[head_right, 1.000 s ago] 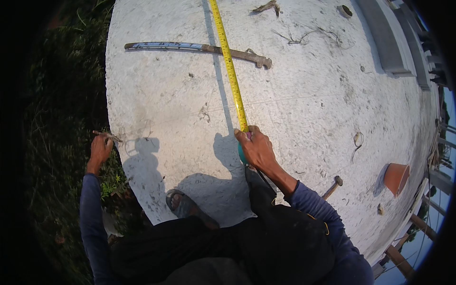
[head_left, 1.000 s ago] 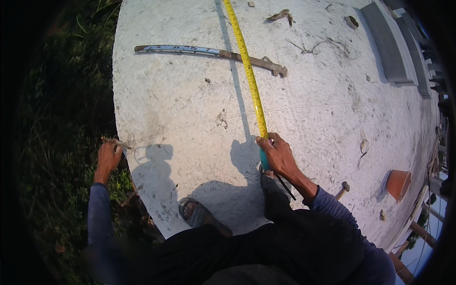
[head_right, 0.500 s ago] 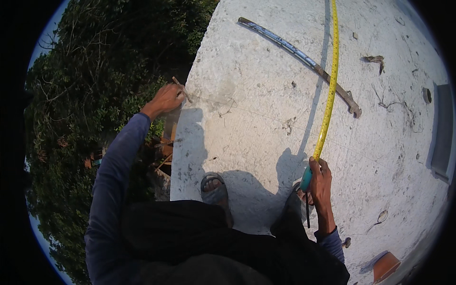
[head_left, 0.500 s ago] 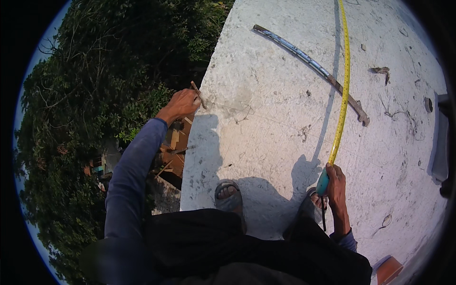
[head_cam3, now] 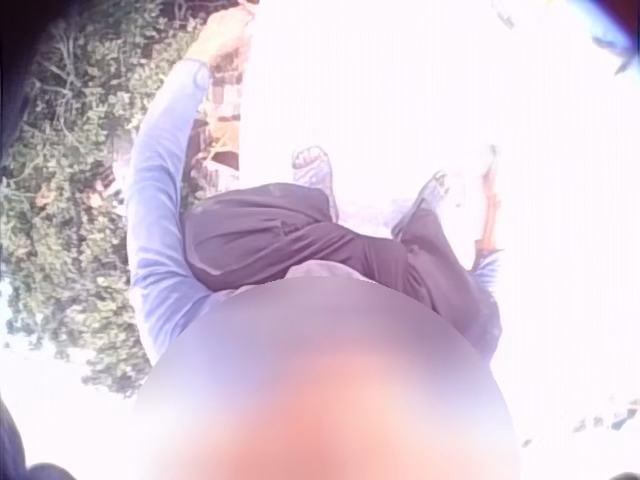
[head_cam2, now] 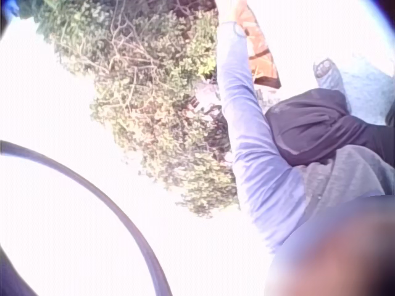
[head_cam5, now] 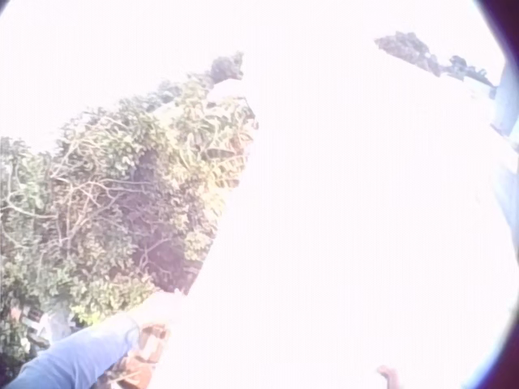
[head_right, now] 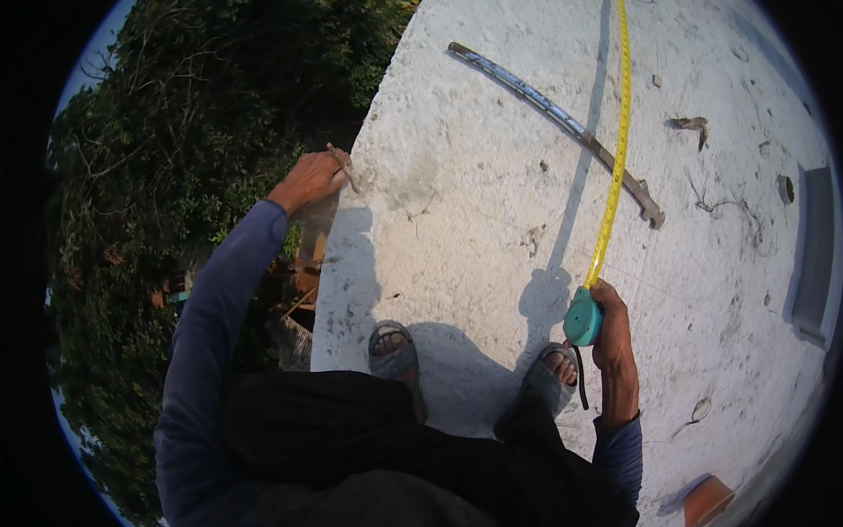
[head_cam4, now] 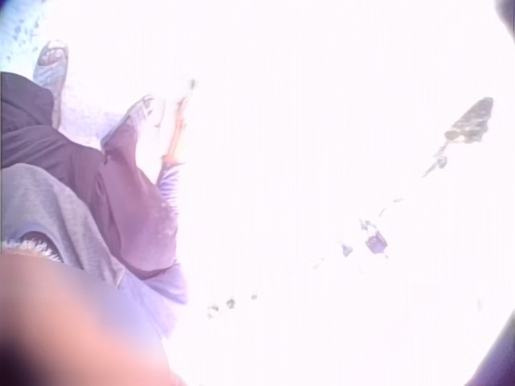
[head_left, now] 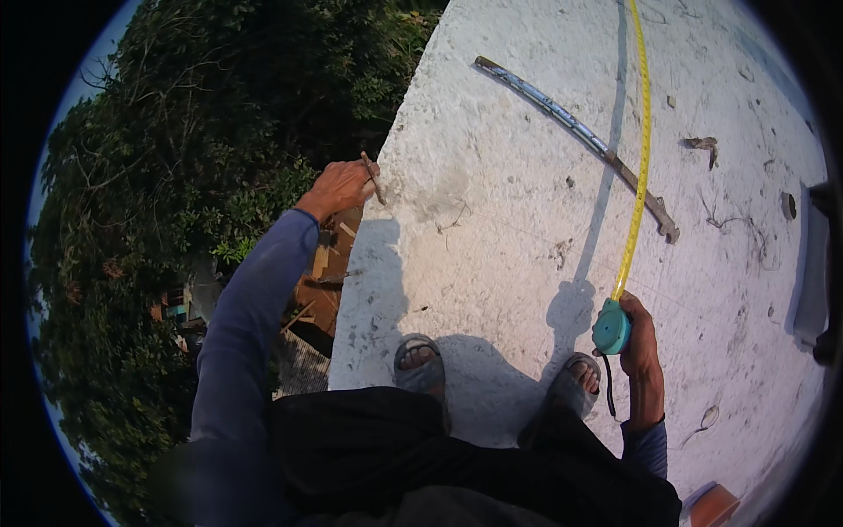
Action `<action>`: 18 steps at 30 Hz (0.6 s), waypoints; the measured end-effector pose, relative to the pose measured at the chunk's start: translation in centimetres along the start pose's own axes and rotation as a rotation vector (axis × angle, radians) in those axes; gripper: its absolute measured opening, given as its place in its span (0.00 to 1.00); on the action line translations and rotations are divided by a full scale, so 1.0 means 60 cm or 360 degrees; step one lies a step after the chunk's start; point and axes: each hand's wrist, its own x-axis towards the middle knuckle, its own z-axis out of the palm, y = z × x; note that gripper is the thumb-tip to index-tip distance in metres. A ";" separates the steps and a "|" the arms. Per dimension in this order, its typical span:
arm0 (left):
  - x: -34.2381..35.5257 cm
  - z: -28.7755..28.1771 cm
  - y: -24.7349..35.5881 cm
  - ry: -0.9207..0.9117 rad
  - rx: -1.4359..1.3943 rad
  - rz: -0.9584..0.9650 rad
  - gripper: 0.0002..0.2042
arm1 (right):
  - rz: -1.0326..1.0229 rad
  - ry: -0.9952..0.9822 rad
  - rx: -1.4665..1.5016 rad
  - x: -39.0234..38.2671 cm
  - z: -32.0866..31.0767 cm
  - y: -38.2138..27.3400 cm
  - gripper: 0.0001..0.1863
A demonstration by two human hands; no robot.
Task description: The person kneels on a rooftop and uses a metal bar and a tape measure to measure and mark the roof surface. They repeatedly position the bar, extend the tape measure, and make marks on the concrete.
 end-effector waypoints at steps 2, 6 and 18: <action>0.008 -0.009 -0.002 0.0033 0.0060 0.0065 0.12 | 0.0044 -0.0085 0.0071 0.002 -0.006 -0.014 0.21; 0.023 -0.024 0.001 0.0287 -0.0163 0.0079 0.12 | 0.0016 -0.0191 0.0127 -0.001 -0.003 -0.033 0.20; 0.003 -0.058 -0.013 0.0291 -0.0333 -0.0344 0.14 | -0.0088 -0.0379 0.0183 0.037 -0.017 -0.093 0.22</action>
